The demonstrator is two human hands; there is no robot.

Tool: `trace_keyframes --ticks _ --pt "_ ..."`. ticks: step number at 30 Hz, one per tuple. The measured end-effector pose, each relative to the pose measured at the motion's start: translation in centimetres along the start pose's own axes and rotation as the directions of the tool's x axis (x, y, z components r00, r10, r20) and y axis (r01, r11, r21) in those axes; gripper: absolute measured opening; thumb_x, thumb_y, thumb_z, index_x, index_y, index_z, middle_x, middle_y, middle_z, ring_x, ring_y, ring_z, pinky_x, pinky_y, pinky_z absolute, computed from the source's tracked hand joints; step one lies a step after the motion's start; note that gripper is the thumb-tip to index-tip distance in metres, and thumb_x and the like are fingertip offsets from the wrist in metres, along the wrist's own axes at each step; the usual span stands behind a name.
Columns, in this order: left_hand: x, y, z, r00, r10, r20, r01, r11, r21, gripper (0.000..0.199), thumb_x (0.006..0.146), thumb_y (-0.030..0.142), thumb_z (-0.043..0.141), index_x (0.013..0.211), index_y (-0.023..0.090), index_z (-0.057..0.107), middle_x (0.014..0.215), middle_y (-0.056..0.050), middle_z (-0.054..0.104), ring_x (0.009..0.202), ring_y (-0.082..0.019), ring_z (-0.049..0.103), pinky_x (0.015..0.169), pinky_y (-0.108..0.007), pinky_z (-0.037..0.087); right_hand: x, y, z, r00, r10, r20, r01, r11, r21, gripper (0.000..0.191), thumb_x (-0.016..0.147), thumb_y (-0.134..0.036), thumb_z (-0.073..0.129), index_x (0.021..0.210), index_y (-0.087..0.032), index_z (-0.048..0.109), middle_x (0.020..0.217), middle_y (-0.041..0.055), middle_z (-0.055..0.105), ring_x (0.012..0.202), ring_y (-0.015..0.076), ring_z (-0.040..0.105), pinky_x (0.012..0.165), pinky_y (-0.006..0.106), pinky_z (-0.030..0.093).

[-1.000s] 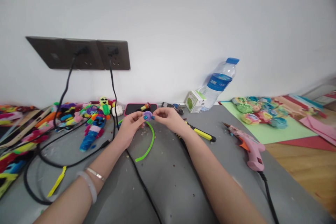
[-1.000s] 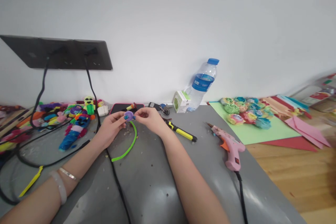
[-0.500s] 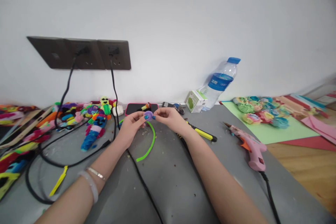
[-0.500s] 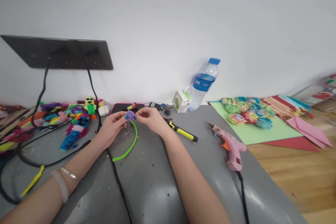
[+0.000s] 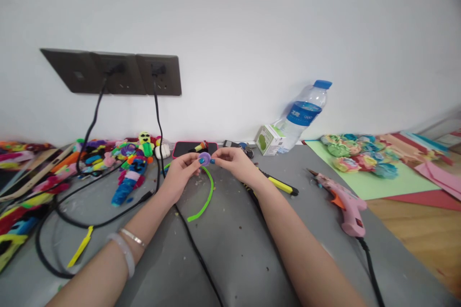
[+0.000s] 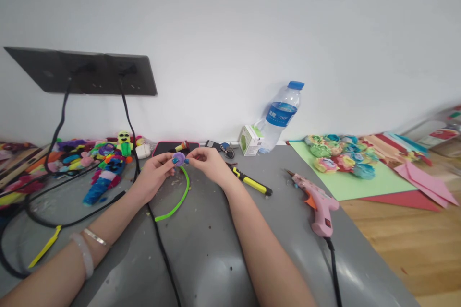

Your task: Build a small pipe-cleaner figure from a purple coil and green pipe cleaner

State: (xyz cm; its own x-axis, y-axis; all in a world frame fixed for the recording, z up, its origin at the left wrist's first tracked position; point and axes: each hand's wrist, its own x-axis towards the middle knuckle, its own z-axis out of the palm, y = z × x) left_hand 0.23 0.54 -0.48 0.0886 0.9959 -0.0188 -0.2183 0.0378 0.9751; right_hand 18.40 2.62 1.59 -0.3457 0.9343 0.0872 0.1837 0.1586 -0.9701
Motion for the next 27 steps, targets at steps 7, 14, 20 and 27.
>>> trace_keyframes --ticks 7,14,20,27 --pt "0.00 0.03 0.11 1.000 0.001 -0.002 -0.001 1.000 -0.005 0.030 0.064 0.037 0.080 0.084 0.015 0.073 0.079 -0.003 0.067 0.057 -0.008 0.050 0.055 -0.021 0.043 -0.02 -0.20 0.01 1.000 0.015 0.000 -0.015 1.000 -0.011 0.016 0.072 -0.030 0.064 0.076 -0.014 0.066 0.071 0.0014 0.064 0.065 0.0130 0.054 0.065 0.027 0.041" --pt "0.02 0.03 0.15 1.000 -0.005 -0.003 0.005 1.000 -0.019 0.029 0.063 0.036 0.081 0.082 0.015 0.074 0.077 -0.002 0.067 0.056 -0.007 0.050 0.055 -0.021 0.042 -0.03 -0.07 -0.01 1.000 0.010 0.003 -0.010 1.000 0.009 0.017 0.071 -0.030 0.064 0.076 -0.014 0.066 0.072 0.0017 0.064 0.065 0.0128 0.054 0.066 0.027 0.041" --pt "0.07 -0.06 0.03 1.000 -0.001 0.000 0.001 1.000 -0.012 0.030 0.064 0.036 0.081 0.083 0.015 0.073 0.079 -0.003 0.067 0.057 -0.008 0.050 0.055 -0.020 0.042 0.00 -0.03 -0.04 1.000 0.005 0.007 -0.005 1.000 0.008 0.016 0.071 -0.030 0.064 0.076 -0.014 0.066 0.071 0.0012 0.064 0.065 0.0124 0.053 0.065 0.027 0.041" --pt "0.10 -0.13 -0.03 1.000 -0.001 -0.001 0.001 1.000 -0.001 0.030 0.065 0.037 0.080 0.085 0.015 0.074 0.081 -0.004 0.068 0.057 -0.008 0.051 0.056 -0.020 0.043 -0.05 0.08 -0.08 1.000 0.014 0.007 -0.014 1.000 0.014 0.017 0.071 -0.030 0.065 0.076 -0.014 0.066 0.072 0.0017 0.065 0.066 0.0127 0.053 0.066 0.027 0.041"
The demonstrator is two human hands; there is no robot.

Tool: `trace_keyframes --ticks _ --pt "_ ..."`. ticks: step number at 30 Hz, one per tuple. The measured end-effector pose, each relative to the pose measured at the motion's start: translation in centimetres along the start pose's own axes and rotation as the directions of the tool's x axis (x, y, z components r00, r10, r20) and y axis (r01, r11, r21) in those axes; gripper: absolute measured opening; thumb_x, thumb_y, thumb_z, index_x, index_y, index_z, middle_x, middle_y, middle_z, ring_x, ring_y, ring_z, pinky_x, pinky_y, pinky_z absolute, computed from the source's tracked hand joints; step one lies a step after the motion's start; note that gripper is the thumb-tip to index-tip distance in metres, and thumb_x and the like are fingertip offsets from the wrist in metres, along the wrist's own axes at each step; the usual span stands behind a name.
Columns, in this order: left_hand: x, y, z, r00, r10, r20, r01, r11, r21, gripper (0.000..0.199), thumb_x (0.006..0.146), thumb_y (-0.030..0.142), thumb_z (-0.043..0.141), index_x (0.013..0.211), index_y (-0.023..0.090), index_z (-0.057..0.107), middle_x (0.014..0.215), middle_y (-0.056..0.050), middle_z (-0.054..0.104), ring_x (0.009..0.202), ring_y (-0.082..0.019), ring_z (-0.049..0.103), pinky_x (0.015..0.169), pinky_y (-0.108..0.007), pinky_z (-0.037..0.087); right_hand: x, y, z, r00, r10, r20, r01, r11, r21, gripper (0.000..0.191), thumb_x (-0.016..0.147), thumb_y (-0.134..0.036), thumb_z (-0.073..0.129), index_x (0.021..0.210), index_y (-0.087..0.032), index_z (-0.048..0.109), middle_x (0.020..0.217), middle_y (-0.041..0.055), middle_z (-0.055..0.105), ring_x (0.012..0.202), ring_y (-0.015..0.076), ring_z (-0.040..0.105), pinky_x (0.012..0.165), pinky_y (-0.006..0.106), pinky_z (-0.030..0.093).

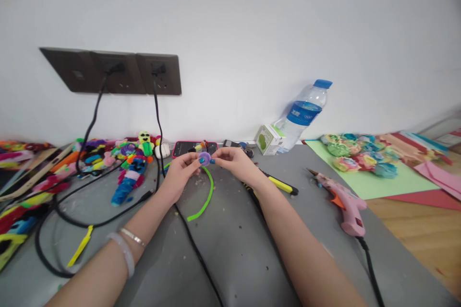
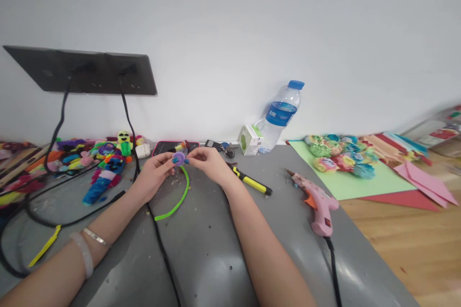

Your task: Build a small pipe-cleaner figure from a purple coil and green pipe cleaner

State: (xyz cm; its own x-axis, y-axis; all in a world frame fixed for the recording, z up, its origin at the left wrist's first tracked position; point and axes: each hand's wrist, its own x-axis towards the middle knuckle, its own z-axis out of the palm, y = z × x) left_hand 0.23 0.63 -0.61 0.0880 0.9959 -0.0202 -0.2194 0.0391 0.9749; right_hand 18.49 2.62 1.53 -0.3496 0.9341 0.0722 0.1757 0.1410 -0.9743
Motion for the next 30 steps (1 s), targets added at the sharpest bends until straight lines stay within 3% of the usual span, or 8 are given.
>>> trace_keyframes --ticks 30 --pt "-0.10 0.00 0.00 1.000 0.013 0.009 -0.013 1.000 -0.008 0.027 0.066 0.037 0.080 0.084 0.018 0.072 0.073 0.001 0.063 0.058 -0.008 0.051 0.057 -0.020 0.042 -0.12 -0.13 0.00 0.998 0.064 -0.003 -0.064 0.998 0.029 0.018 0.070 -0.031 0.067 0.076 -0.014 0.067 0.068 0.0002 0.062 0.061 0.0109 0.050 0.060 0.025 0.037"
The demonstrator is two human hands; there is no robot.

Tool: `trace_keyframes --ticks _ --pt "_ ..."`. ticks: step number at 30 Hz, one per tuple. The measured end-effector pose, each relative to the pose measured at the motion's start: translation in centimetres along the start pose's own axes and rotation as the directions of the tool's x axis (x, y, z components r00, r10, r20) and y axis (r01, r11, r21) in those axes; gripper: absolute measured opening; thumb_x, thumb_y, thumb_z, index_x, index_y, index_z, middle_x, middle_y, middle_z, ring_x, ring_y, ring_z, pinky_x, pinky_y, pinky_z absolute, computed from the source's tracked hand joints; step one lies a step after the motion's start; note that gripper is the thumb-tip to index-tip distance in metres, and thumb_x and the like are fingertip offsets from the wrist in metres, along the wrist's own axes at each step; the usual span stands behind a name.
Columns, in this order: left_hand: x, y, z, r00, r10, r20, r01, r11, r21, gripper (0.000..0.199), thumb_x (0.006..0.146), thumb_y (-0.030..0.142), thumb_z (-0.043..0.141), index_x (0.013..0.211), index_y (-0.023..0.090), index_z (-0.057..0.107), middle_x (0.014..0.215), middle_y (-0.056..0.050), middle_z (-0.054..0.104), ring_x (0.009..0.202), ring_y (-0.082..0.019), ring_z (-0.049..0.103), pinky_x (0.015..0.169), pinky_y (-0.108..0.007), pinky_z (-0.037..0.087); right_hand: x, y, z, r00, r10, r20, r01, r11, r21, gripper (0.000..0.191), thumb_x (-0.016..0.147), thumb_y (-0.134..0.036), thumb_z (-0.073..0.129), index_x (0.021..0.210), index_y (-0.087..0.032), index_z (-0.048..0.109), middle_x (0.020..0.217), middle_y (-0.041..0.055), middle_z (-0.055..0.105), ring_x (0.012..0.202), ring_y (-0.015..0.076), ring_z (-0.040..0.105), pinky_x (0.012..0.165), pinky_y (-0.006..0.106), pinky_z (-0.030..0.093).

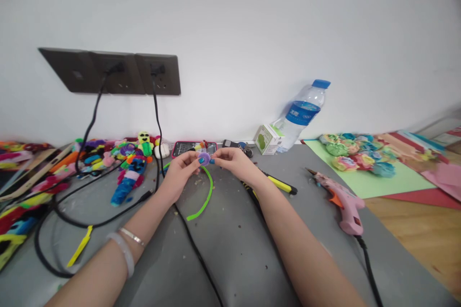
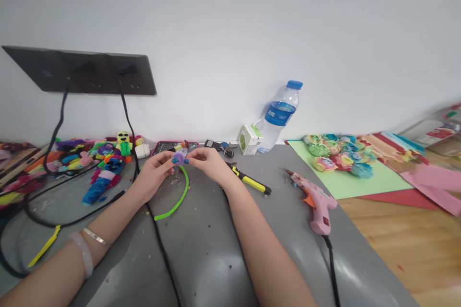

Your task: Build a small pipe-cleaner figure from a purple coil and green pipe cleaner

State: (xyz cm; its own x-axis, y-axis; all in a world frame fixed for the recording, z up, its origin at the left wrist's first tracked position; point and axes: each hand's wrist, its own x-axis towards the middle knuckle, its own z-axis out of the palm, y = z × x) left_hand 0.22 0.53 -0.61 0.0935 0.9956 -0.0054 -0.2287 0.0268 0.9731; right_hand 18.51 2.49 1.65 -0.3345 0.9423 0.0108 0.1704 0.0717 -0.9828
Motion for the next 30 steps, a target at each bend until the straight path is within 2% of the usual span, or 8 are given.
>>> trace_keyframes --ticks 30 --pt "0.01 -0.08 -0.08 1.000 0.016 -0.002 -0.016 0.999 0.029 0.028 0.065 0.038 0.081 0.082 0.017 0.075 0.072 -0.001 0.065 0.059 -0.008 0.051 0.057 -0.020 0.041 0.01 0.38 -0.20 1.000 0.008 0.029 -0.009 1.000 0.014 0.021 0.071 -0.034 0.069 0.078 -0.014 0.069 0.071 0.0011 0.063 0.062 0.0117 0.050 0.059 0.026 0.037"
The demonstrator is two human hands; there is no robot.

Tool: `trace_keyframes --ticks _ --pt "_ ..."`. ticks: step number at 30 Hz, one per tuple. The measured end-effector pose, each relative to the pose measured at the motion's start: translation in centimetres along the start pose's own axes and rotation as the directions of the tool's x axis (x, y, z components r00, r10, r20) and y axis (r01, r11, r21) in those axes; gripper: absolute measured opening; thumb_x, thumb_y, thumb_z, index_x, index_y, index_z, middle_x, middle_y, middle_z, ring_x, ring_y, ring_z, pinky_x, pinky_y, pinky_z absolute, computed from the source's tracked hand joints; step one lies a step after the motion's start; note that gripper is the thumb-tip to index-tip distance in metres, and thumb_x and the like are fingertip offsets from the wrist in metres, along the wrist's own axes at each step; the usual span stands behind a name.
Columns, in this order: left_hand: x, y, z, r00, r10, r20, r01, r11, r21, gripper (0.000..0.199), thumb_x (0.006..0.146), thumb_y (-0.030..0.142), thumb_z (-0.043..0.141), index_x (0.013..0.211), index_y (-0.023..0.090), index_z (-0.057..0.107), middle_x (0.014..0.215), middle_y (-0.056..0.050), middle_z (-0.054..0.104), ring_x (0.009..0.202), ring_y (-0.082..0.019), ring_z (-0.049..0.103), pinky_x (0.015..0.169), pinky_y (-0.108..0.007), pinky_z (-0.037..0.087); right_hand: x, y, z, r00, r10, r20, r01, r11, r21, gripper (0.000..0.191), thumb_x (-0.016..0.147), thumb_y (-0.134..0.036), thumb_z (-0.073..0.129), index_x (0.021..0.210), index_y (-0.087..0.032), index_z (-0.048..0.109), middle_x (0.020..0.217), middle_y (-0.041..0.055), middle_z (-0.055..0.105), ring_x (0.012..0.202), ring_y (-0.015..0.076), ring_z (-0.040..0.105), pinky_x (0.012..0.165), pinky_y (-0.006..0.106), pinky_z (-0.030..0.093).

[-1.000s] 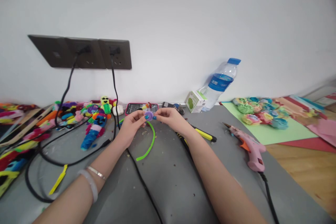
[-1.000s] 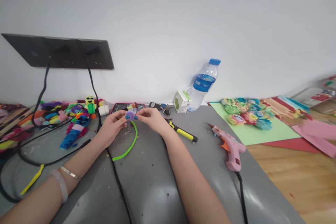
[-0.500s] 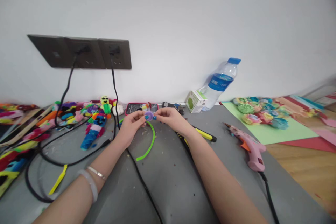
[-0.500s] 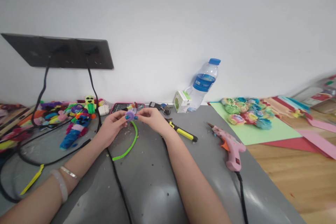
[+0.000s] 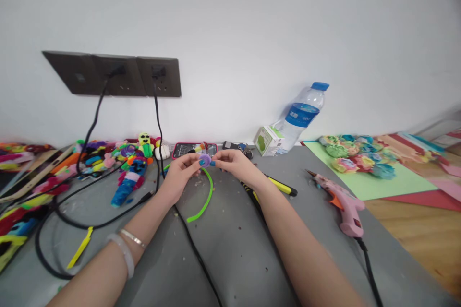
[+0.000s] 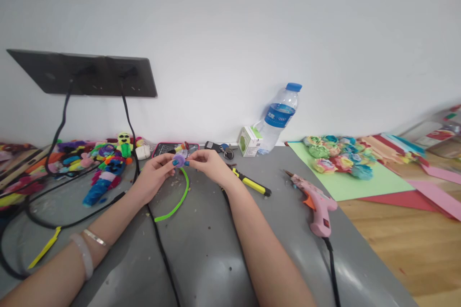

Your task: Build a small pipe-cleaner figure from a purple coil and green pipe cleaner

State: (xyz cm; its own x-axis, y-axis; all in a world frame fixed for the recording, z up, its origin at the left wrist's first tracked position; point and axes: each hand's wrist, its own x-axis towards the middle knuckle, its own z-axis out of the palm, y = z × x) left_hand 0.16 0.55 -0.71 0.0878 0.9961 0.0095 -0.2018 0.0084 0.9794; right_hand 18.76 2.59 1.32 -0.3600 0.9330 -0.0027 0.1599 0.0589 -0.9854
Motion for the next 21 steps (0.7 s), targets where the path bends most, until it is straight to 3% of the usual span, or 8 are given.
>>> trace_keyframes --ticks 21 --pt "0.01 0.15 0.08 1.000 0.009 -0.006 -0.009 1.000 0.006 0.026 0.063 0.037 0.082 0.081 0.018 0.075 0.069 0.000 0.064 0.058 -0.009 0.051 0.056 -0.020 0.042 -0.04 -0.08 -0.13 1.000 0.022 0.009 -0.022 1.000 0.021 0.021 0.069 -0.034 0.069 0.077 -0.014 0.068 0.068 0.0002 0.060 0.060 0.0110 0.047 0.058 0.026 0.035"
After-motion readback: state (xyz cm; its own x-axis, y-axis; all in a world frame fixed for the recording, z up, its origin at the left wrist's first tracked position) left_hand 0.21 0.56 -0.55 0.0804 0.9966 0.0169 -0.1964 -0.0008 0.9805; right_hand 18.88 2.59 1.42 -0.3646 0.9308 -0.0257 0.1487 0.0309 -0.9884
